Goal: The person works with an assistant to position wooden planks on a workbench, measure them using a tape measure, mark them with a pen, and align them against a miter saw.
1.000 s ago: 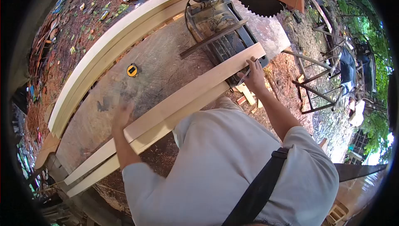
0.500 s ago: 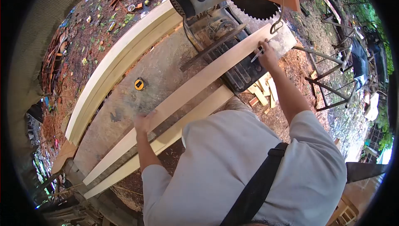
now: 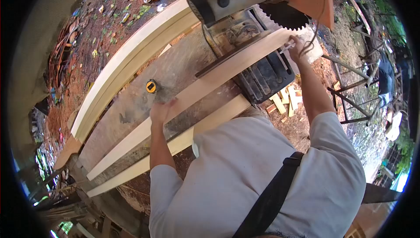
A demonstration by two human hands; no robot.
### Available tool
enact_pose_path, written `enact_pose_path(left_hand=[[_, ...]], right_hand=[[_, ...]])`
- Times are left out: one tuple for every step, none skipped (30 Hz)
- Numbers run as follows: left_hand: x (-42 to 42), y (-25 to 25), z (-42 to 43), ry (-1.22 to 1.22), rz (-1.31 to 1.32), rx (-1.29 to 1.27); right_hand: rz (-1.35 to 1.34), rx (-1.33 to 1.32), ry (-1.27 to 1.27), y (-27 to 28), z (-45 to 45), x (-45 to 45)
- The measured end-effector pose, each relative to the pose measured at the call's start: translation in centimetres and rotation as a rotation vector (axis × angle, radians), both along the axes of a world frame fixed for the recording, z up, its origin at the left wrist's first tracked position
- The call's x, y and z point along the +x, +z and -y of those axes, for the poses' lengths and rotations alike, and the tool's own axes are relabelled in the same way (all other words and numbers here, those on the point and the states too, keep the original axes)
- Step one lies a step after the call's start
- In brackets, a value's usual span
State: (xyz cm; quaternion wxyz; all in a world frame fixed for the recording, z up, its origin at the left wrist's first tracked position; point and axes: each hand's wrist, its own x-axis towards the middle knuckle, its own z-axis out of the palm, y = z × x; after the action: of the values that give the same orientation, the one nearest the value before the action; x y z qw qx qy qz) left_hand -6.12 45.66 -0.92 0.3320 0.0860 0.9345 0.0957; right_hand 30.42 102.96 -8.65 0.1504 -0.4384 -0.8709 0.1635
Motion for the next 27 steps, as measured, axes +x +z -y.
enact_pose_path(left_hand=[[0.3, 1.1, -1.3, -0.002, 0.007, -0.029], [0.5, 1.8, -2.0, -0.004, 0.014, -0.056], [0.5, 1.8, -2.0, 0.006, 0.015, -0.06], [0.5, 1.8, -2.2, -0.001, 0.007, -0.044], [0.5, 1.8, -2.3, -0.012, -0.001, -0.027], [0.5, 1.6, -2.1, -0.01, 0.0, -0.026], [0.5, 1.3, -2.0, -0.001, -0.016, -0.012], [0.6, 1.0, -1.9, 0.007, -0.031, 0.003], [0.8, 1.2, -2.0, 0.006, -0.03, 0.007], [0.8, 1.5, -2.3, 0.008, -0.031, 0.007], [0.9, 1.8, -2.3, 0.013, -0.032, 0.006], [1.0, 1.8, -2.5, 0.023, -0.031, 0.01], [0.8, 1.7, -2.9, 0.001, 0.008, 0.0], [0.8, 1.7, -3.1, -0.021, 0.047, -0.008], [0.9, 1.5, -3.0, -0.01, 0.045, -0.002], [1.1, 1.1, -2.8, -0.011, -0.019, 0.038], [1.3, 0.7, -2.8, -0.012, -0.084, 0.078], [1.2, -0.8, -2.3, -0.005, -0.086, 0.087], [1.0, -3.0, -1.6, -0.081, -0.168, 0.125], [0.7, -4.3, -1.3, -0.153, -0.252, 0.163], [1.0, -3.3, -1.8, -0.141, -0.254, 0.172], [1.8, -1.3, -3.0, -0.136, -0.203, 0.25], [2.8, -0.2, -4.3, -0.13, -0.155, 0.332], [4.0, -0.6, -5.4, -0.117, -0.157, 0.347], [5.3, -1.1, -6.7, -0.265, -0.244, 0.313], [6.6, -1.4, -7.9, -0.421, -0.328, 0.274], [7.8, -0.8, -9.0, -0.432, -0.328, 0.286]], right_hand=[[-0.035, -0.021, -0.037, 1.1, 0.6, -0.3], [-0.131, -0.168, -0.047, 2.4, 0.9, -0.7], [-0.131, -0.228, -0.048, 3.0, 0.7, -0.7], [-0.13, -0.286, -0.052, 3.5, 0.6, -0.7], [-0.13, -0.286, -0.047, 3.7, 0.7, -0.8], [-0.152, -0.324, -0.071, 3.6, 0.9, -0.9], [-0.162, -0.341, -0.083, 3.7, 1.0, -0.9], [-0.173, -0.358, -0.096, 3.8, 1.0, -0.9], [-0.117, -0.273, -0.101, 3.4, 1.0, -0.7], [-0.09, -0.226, -0.098, 2.9, 0.5, -0.5], [-0.064, -0.178, -0.097, 2.4, 0.2, -0.4], [-0.11, -0.14, -0.047, 1.7, -0.7, 0.2], [-0.158, -0.103, 0.003, 1.6, -1.1, 0.3], [-0.129, -0.033, -0.031, 1.6, -1.3, 0.6], [-0.131, -0.027, -0.019, 2.6, -1.1, 0.2], [-0.071, -0.049, -0.033, 4.1, -0.6, -0.1], [-0.01, -0.07, -0.049, 5.7, -0.1, -0.4], [-0.029, -0.107, -0.12, 7.2, 0.5, -0.7], [-0.016, 0.079, -0.139, 6.3, -1.2, 0.1], [-0.248, -0.045, -0.245, 5.6, -3.8, 1.5], [-0.076, 0.156, -0.341, 8.2, -6.0, 2.1], [0.117, 0.35, -0.465, 10.9, -8.1, 2.7], [0.292, 0.513, -0.601, 13.5, -10.3, 3.4], [-0.018, 0.54, -0.475, 18.7, -10.6, 2.6], [-0.299, 0.555, -0.308, 24.4, -10.4, 1.5], [-0.717, 0.259, -0.169, 31.2, -6.6, -2.0], [-1.148, -0.023, -0.049, 38.0, -2.9, -5.5]])
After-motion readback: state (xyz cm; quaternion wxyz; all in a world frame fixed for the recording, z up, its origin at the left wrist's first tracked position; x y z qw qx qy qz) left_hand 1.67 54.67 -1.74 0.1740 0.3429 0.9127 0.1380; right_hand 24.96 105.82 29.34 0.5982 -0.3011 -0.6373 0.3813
